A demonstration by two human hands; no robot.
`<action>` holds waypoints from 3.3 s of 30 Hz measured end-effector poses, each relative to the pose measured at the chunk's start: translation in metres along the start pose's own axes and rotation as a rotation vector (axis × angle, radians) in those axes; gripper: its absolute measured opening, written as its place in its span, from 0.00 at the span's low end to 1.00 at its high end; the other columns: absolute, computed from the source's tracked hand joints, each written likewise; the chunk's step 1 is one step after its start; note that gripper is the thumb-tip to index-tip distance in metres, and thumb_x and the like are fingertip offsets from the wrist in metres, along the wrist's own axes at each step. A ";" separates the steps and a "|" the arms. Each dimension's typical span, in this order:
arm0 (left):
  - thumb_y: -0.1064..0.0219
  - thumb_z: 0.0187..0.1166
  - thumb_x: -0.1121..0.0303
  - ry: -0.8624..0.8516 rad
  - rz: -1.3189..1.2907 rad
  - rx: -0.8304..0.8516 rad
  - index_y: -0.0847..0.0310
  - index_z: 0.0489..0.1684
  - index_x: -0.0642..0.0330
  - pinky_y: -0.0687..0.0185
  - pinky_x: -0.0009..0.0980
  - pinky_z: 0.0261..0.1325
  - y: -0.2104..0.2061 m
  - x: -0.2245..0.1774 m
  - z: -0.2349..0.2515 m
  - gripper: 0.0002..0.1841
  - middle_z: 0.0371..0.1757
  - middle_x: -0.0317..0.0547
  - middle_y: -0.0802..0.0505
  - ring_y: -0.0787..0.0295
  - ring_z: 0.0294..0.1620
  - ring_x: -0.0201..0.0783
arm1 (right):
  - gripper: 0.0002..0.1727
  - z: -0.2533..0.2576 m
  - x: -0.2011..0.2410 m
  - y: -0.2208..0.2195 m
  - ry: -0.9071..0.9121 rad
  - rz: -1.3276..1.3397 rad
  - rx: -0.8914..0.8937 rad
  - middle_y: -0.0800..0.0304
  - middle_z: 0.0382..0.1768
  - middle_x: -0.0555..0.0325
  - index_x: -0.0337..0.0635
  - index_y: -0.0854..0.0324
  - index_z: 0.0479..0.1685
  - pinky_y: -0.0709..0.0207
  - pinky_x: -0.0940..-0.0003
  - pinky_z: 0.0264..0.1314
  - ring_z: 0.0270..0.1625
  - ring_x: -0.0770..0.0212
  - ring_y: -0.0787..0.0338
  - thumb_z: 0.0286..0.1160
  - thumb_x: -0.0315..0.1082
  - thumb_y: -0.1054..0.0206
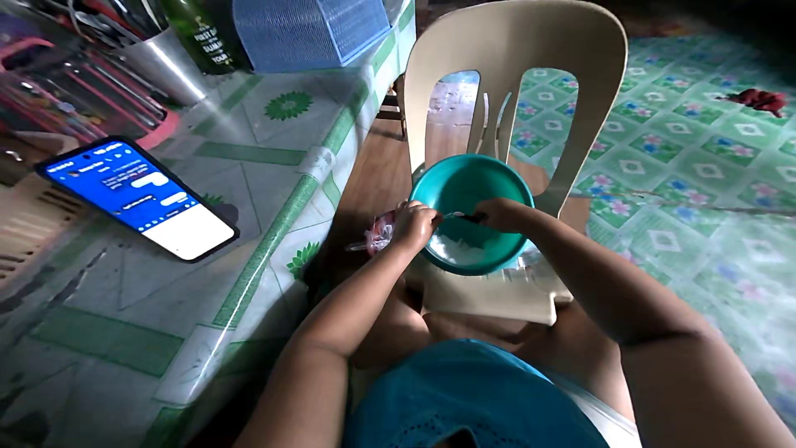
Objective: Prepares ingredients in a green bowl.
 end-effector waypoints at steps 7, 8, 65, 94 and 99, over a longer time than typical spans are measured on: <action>0.31 0.82 0.60 -0.007 0.000 -0.006 0.04 0.41 0.51 0.27 0.56 0.75 -0.001 -0.004 -0.001 0.10 0.40 0.43 0.03 0.09 0.57 0.47 | 0.13 0.003 -0.002 -0.006 0.007 0.023 -0.009 0.10 0.58 0.42 0.35 0.15 0.62 0.23 0.44 0.72 0.64 0.45 0.12 0.86 0.28 0.39; 0.31 0.82 0.60 -0.009 0.002 -0.007 0.04 0.41 0.50 0.28 0.55 0.76 -0.002 -0.004 -0.001 0.10 0.40 0.42 0.03 0.09 0.57 0.46 | 0.13 0.006 -0.007 -0.010 0.025 0.031 -0.032 0.09 0.57 0.42 0.35 0.14 0.61 0.22 0.43 0.71 0.62 0.45 0.11 0.85 0.27 0.38; 0.30 0.83 0.61 0.242 -0.773 0.254 0.16 0.69 0.62 0.18 0.41 0.69 0.014 -0.035 -0.004 0.21 0.58 0.50 0.07 0.10 0.59 0.39 | 0.12 -0.062 0.063 0.071 0.417 0.447 -0.525 0.09 0.50 0.51 0.33 0.18 0.58 0.15 0.65 0.61 0.51 0.64 0.10 0.78 0.22 0.32; 0.30 0.83 0.62 0.294 -0.735 0.217 0.11 0.61 0.55 0.17 0.42 0.67 0.027 -0.034 -0.016 0.14 0.56 0.45 0.06 0.10 0.57 0.37 | 0.13 -0.043 0.054 0.053 0.442 0.618 -0.567 0.09 0.52 0.51 0.31 0.22 0.62 0.16 0.66 0.63 0.55 0.66 0.10 0.82 0.22 0.37; 0.31 0.84 0.60 0.299 -0.748 0.247 0.11 0.63 0.53 0.17 0.42 0.63 0.022 -0.036 -0.016 0.15 0.53 0.43 0.07 0.11 0.54 0.36 | 0.11 -0.048 0.056 0.062 0.496 0.680 -0.539 0.08 0.55 0.52 0.32 0.21 0.60 0.16 0.67 0.64 0.56 0.67 0.09 0.84 0.22 0.40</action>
Point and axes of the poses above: each hand's wrist, its own z-axis towards the middle knuckle, its own y-axis out of the back of the hand, x = y × z, the point moved 3 cm from there along z, towards the middle knuckle
